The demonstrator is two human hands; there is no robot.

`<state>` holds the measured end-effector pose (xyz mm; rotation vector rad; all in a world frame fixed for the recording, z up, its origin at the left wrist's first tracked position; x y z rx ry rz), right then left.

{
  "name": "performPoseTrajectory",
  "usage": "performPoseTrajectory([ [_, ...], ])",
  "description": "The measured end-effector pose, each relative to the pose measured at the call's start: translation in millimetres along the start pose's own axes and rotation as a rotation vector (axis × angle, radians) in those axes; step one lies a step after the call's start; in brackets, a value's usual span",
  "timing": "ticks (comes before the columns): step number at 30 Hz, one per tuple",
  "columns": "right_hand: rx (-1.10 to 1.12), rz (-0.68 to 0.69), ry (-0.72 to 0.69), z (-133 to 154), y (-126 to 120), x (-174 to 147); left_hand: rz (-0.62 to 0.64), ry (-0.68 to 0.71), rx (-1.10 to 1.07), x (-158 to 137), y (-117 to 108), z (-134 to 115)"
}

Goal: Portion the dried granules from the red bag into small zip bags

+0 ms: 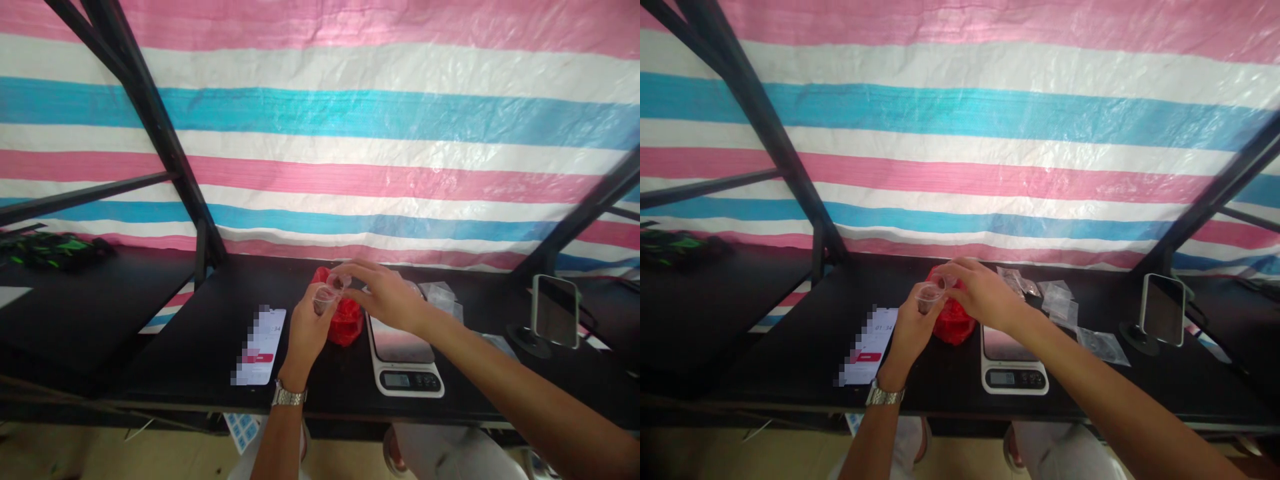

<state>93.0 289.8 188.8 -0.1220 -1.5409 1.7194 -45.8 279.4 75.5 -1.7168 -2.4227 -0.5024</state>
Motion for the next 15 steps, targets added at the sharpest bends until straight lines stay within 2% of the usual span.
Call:
performPoseTrajectory([
  [6, -0.312, 0.026, -0.227, 24.1, 13.5, -4.8, 0.061, -0.018, 0.056, -1.3, 7.9, -3.4],
  [9, -0.426, 0.038, -0.301, 32.3, 17.1, -6.1, 0.042, -0.048, 0.009, -1.5, 6.2, -0.3],
  [12, -0.440, 0.026, -0.341, 38.7, 16.6, -6.5, 0.030, -0.061, -0.036, -0.7, 5.0, 1.2],
  [15, -0.420, -0.004, -0.289, 33.4, 14.1, -4.3, 0.023, -0.072, -0.066, 0.8, 3.9, 2.9],
])
Point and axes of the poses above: each hand's wrist, its own x-axis towards the middle knuckle, its own y-axis out of the palm, z = x × y, the point moved 10 cm from there along x, towards the middle knuckle, and after that the axes turned 12 degrees about -x, right-handed, at the moved point
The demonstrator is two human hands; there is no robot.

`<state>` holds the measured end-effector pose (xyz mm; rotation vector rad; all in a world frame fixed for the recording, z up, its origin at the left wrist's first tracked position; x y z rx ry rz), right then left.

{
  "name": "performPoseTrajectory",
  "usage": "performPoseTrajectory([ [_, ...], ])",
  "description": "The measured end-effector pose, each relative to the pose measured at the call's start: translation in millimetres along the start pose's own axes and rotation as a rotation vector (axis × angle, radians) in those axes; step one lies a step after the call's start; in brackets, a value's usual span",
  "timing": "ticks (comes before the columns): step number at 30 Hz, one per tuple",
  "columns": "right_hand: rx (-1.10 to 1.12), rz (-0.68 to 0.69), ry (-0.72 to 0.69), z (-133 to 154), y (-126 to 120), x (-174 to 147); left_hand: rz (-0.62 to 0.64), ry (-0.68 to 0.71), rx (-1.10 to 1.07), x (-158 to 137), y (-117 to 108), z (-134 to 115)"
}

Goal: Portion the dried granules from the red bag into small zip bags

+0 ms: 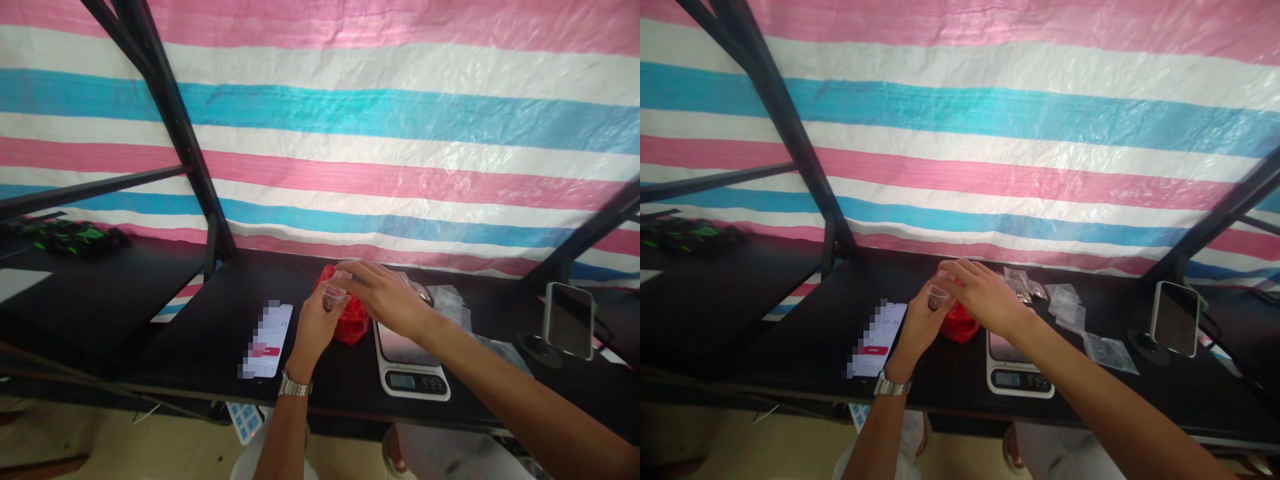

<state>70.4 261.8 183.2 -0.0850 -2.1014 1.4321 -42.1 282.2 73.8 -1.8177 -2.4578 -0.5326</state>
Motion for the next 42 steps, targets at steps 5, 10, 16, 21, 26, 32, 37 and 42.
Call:
performPoseTrajectory([
  [5, 0.014, 0.085, 0.291, -44.0, 25.3, -1.9, -0.071, 0.044, -0.024, 2.9, -16.0, 0.2],
  [10, -0.023, 0.524, 0.378, -65.3, 102.5, -7.7, -0.203, -0.155, 0.003, 3.6, -43.6, 36.2],
  [16, -0.049, 0.600, 0.359, -56.7, 145.8, 2.0, -0.249, -0.209, -0.020, 8.0, -51.7, 66.0],
  [21, -0.072, 0.548, 0.369, -57.0, 153.1, 7.5, -0.246, -0.204, -0.055, 11.9, -49.9, 75.0],
  [26, -0.011, 0.531, 0.318, -51.8, 158.9, 11.9, -0.227, -0.263, -0.135, 14.3, -42.0, 86.9],
  [32, 0.091, 0.532, 0.294, -50.0, 164.3, 6.3, -0.237, -0.347, -0.219, 15.4, -41.8, 93.2],
  [37, 0.448, 0.417, 0.419, -61.2, 173.9, -7.0, -0.243, -0.343, -0.173, 15.2, -48.6, 86.5],
  [42, 0.806, 0.201, 0.537, -67.2, 163.2, -16.5, -0.310, -0.224, -0.016, 15.9, -62.9, 57.0],
])
Point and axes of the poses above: each hand's wrist, its own x-axis towards the middle knuckle, its own y-axis out of the palm, z = x × y, the point moved 10 cm from there along x, towards the middle knuckle, and after that the axes turned 12 degrees about -x, right-handed, at the moved point
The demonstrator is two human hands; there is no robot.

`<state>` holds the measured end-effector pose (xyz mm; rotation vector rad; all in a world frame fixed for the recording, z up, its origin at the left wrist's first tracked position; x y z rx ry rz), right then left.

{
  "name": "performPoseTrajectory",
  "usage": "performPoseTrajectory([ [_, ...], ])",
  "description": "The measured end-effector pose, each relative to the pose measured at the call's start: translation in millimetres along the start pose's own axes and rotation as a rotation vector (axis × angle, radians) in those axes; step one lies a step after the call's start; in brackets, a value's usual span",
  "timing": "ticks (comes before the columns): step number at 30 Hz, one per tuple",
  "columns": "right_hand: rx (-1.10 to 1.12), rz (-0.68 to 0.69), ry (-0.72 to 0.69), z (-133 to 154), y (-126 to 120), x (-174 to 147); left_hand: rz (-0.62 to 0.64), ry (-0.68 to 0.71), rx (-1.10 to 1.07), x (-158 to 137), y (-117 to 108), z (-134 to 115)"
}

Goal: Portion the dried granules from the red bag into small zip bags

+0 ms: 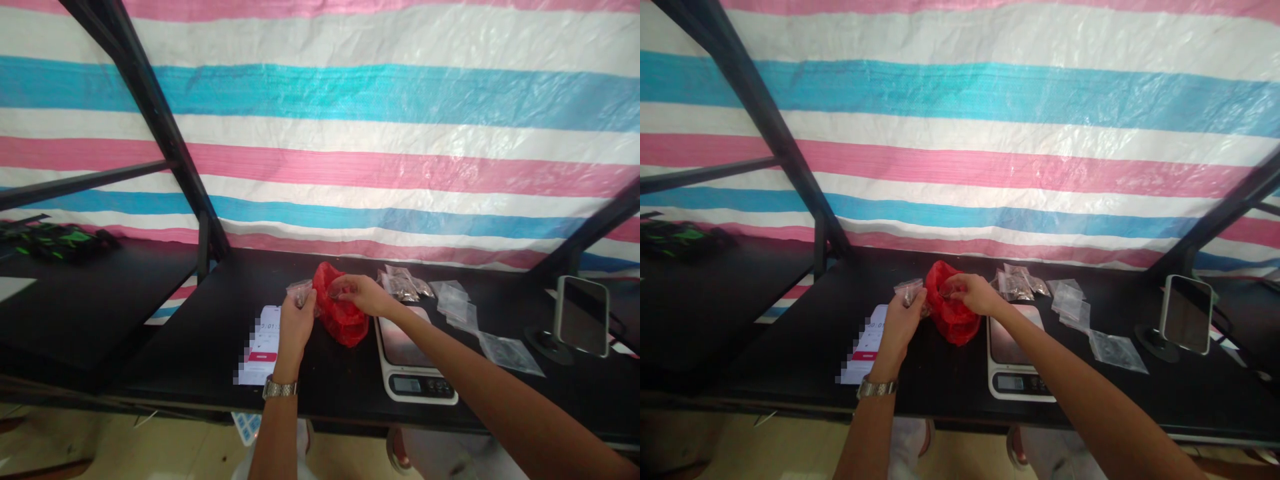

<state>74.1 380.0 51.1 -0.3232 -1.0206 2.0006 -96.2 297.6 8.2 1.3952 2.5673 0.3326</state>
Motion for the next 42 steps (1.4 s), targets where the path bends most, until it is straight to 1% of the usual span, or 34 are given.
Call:
performPoseTrajectory([
  [2, 0.106, -0.045, -0.034, 10.5, -10.3, -6.1, 0.032, 0.143, 0.097, -3.7, 2.6, -20.7],
  [4, 0.122, -0.107, -0.063, 23.8, -26.0, -12.8, 0.123, 0.290, 0.211, -11.5, 14.3, -37.4],
  [5, 0.097, -0.152, -0.070, 30.6, -35.8, -16.4, 0.169, 0.346, 0.268, -16.2, 21.1, -42.0],
  [7, -0.001, -0.262, -0.089, 46.0, -56.8, -24.4, 0.225, 0.393, 0.347, -24.0, 31.7, -43.7],
  [9, -0.150, -0.336, -0.155, 67.0, -70.9, -32.2, 0.246, 0.418, 0.390, -29.9, 39.1, -43.4],
  [10, -0.238, -0.344, -0.209, 79.1, -73.0, -35.6, 0.252, 0.434, 0.404, -32.5, 42.4, -44.0],
  [13, -0.520, -0.312, -0.361, 109.0, -66.9, -44.4, 0.244, 0.468, 0.439, -37.4, 48.2, -46.5],
  [16, -0.751, -0.294, -0.442, 124.3, -59.6, -51.6, 0.264, 0.465, 0.478, -39.0, 52.4, -45.5],
  [18, -0.863, -0.274, -0.502, 131.0, -54.0, -55.9, 0.298, 0.456, 0.470, -39.6, 54.3, -44.0],
  [22, -0.992, -0.245, -0.605, 139.0, -44.4, -61.8, 0.357, 0.420, 0.422, -38.9, 54.2, -39.8],
  [25, -0.999, -0.267, -0.626, 142.4, -44.7, -64.7, 0.369, 0.384, 0.372, -36.8, 50.8, -36.9],
  [27, -0.944, -0.316, -0.579, 141.5, -52.7, -65.6, 0.357, 0.381, 0.321, -35.3, 47.0, -37.3],
  [28, -0.901, -0.342, -0.524, 138.2, -59.0, -65.0, 0.352, 0.379, 0.286, -34.4, 45.0, -37.7],
  [30, -0.798, -0.369, -0.353, 122.8, -72.2, -61.5, 0.344, 0.366, 0.189, -32.1, 40.8, -38.0],
  [31, -0.741, -0.356, -0.247, 110.4, -76.5, -58.7, 0.338, 0.358, 0.128, -30.7, 38.3, -38.2],
  [33, -0.629, -0.277, -0.033, 80.2, -76.0, -52.6, 0.303, 0.362, 0.002, -27.7, 30.7, -40.1],
  [35, -0.536, -0.177, 0.125, 51.9, -65.2, -47.2, 0.240, 0.376, -0.100, -24.5, 20.2, -40.9],
  [36, -0.506, -0.141, 0.175, 41.0, -58.2, -44.4, 0.210, 0.357, -0.144, -22.4, 15.4, -38.1],
  [38, -0.497, -0.100, 0.210, 27.4, -43.4, -37.6, 0.183, 0.245, -0.224, -17.3, 10.2, -25.2],
  [40, -0.524, -0.064, 0.194, 21.7, -27.3, -30.8, 0.183, 0.118, -0.295, -14.2, 9.2, -11.9],
  [42, -0.546, -0.018, 0.159, 19.6, -12.0, -27.3, 0.187, 0.068, -0.357, -13.2, 8.9, -9.1],
])
Point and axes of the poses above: each hand's wrist, its own x-axis towards the middle knuckle, its own y-axis out of the palm, z = x × y, the point moved 10 cm from there along x, towards the middle knuckle, and after that the axes turned 12 degrees about -x, right-handed, at the moved point
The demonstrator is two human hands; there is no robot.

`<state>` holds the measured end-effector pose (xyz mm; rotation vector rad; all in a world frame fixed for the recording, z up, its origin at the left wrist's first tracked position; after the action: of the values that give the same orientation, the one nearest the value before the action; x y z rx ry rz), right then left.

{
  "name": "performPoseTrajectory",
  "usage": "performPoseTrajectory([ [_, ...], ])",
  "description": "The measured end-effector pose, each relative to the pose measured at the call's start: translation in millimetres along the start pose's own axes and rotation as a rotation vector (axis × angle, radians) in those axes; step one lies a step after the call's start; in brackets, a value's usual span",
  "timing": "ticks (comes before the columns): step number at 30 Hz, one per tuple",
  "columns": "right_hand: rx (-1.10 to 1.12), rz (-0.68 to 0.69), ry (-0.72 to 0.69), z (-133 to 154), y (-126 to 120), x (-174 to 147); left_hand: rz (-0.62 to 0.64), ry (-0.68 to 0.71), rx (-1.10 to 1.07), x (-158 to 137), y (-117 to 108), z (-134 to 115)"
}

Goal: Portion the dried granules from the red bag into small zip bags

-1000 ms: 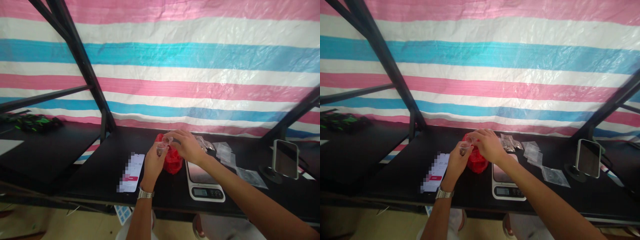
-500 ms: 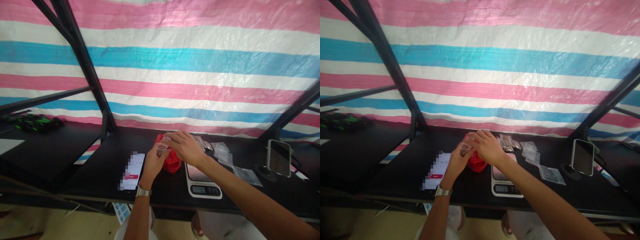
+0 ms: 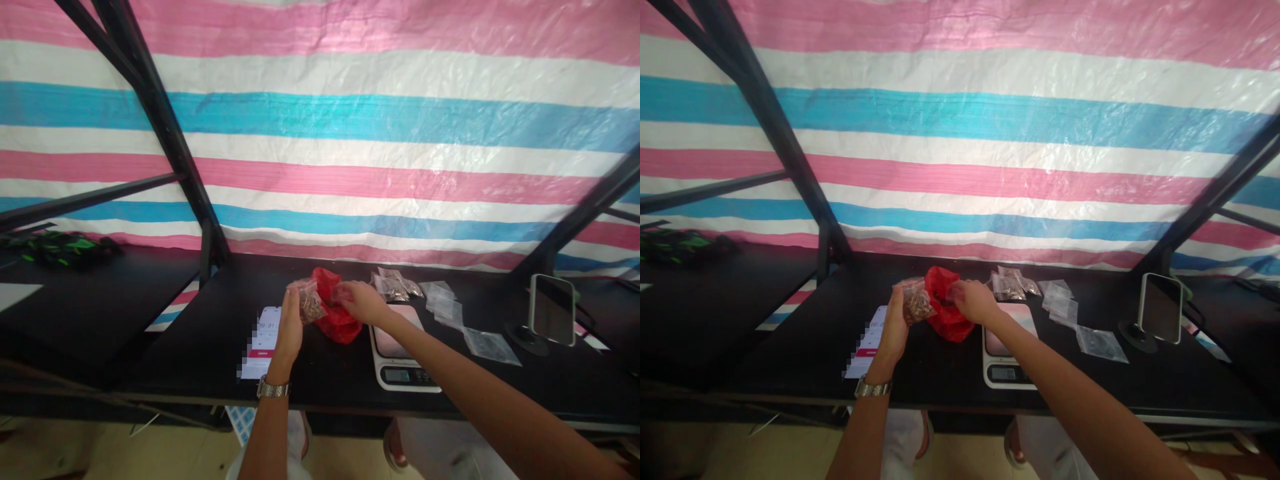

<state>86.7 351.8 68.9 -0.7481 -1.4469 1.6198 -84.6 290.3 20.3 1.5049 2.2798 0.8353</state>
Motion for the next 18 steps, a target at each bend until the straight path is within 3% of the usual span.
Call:
performPoseTrajectory([
  [3, 0.060, -0.058, -0.051, 3.9, 0.3, -6.6, 0.022, -0.013, -0.085, 0.9, 5.0, -4.2],
  [7, 0.394, -0.288, -0.041, -9.8, -31.9, -39.2, 0.106, -0.066, -0.052, -4.5, 23.5, 2.0],
  [11, 0.670, -0.217, -0.072, -10.2, -40.6, -73.6, 0.159, -0.102, 0.098, -20.3, 49.8, 21.2],
  [16, 0.651, -0.237, 0.050, -34.0, -42.3, -100.9, 0.484, -0.164, 0.101, -50.5, 116.0, 46.2],
  [18, 0.623, -0.265, 0.130, -55.2, -39.0, -109.0, 0.500, -0.111, 0.151, -55.3, 126.4, 49.6],
])
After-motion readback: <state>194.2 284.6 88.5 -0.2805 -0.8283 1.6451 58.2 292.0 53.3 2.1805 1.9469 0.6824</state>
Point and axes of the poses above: each hand's wrist, its own x-axis towards the middle knuckle, its own y-axis out of the palm, z = x × y, the point moved 10 cm from there along x, towards the middle knuckle, and after that the axes turned 12 degrees about -x, right-handed, at the moved point
